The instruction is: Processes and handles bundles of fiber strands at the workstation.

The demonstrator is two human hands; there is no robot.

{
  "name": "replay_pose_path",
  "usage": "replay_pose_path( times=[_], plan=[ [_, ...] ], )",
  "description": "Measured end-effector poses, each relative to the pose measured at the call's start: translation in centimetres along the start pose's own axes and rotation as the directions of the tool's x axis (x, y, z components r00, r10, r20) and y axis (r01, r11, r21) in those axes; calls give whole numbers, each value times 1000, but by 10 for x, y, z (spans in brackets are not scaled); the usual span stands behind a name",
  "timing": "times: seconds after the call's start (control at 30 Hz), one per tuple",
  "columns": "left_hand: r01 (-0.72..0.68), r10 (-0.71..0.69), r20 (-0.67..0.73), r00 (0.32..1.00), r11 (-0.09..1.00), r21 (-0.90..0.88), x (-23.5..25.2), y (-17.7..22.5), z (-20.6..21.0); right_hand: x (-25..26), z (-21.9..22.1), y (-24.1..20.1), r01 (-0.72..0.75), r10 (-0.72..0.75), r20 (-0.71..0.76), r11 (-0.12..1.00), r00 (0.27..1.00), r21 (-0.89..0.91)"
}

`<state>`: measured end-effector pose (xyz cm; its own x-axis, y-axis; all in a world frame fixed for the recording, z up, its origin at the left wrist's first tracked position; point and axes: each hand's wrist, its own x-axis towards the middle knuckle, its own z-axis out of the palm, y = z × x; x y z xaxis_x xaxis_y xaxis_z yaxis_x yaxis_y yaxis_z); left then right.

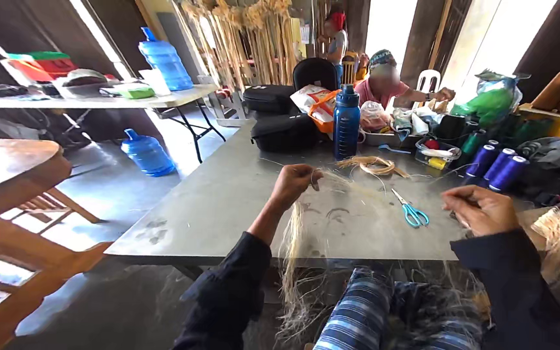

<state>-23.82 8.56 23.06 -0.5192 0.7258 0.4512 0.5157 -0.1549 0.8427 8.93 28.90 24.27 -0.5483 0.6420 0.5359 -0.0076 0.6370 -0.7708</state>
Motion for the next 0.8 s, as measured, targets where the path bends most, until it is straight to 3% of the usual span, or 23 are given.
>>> replay_pose_path(
  times=[0.2, 0.37, 0.53, 0.6, 0.7, 0.8],
  plan=[
    [206, -203, 55, 978, 977, -54, 21, -60, 9, 41, 34, 36, -308, 308, 32, 951, 951, -9],
    [215, -210, 76, 975, 974, -65, 20, -71, 9, 36, 40, 56, -359, 359, -26, 921, 933, -153],
    [189, -178, 105, 978, 977, -104, 19, -71, 11, 14, 26, 38, -118, 38, -202, 908, 979, -402],
    [159, -146, 106, 984, 979, -128, 19, -77, 10, -3, 19, 22, -13, -141, -325, 903, 935, -430],
    [111, -93, 119, 988, 981, -156, 11, -80, 10, -31, 19, 2, 144, -376, -481, 881, 792, -451],
    [121, -103, 122, 987, 982, -148, 8, -74, 9, -52, 32, -11, 242, -426, -464, 882, 777, -404]
  ],
)
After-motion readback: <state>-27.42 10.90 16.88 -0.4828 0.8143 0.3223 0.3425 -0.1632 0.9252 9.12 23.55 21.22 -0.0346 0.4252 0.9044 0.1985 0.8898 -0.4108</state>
